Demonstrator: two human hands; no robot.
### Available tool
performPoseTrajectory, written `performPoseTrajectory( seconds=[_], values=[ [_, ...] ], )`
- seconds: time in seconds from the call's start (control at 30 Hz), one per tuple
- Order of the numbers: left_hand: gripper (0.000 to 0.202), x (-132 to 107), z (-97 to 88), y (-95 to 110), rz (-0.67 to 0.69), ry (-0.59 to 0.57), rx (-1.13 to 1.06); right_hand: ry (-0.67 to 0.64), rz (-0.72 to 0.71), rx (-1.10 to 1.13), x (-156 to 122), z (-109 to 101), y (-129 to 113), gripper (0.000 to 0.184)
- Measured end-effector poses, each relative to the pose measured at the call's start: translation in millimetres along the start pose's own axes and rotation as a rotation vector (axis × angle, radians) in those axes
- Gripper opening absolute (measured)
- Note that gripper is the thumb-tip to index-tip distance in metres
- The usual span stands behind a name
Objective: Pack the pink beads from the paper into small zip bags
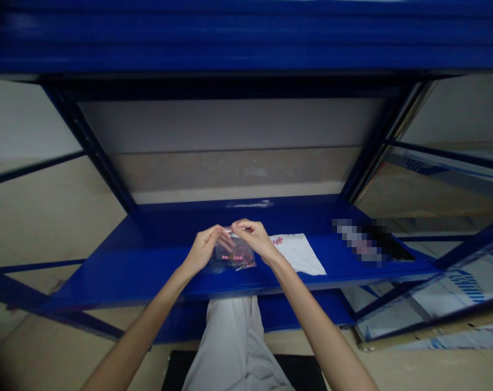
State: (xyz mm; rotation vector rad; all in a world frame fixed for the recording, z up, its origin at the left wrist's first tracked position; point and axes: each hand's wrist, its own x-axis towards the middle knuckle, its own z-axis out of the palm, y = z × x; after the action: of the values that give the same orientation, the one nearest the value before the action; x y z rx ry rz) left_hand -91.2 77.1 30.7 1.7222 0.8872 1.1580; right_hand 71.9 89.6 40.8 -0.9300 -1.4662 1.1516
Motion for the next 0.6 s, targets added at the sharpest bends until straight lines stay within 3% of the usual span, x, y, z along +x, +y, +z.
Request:
performPoseTrajectory(
  seconds=[0.33, 0.6],
  values=[
    [0.032, 17, 6.7, -10, -0.081, 0.123, 0.013, 0.174, 0.027, -0.04, 14, -2, 7, 0.046],
    [0.037, 34, 13.2, -29, -0.123, 0.227, -0.106, 0.102, 0.125, -0.111, 17, -15, 15, 0.044]
  ],
)
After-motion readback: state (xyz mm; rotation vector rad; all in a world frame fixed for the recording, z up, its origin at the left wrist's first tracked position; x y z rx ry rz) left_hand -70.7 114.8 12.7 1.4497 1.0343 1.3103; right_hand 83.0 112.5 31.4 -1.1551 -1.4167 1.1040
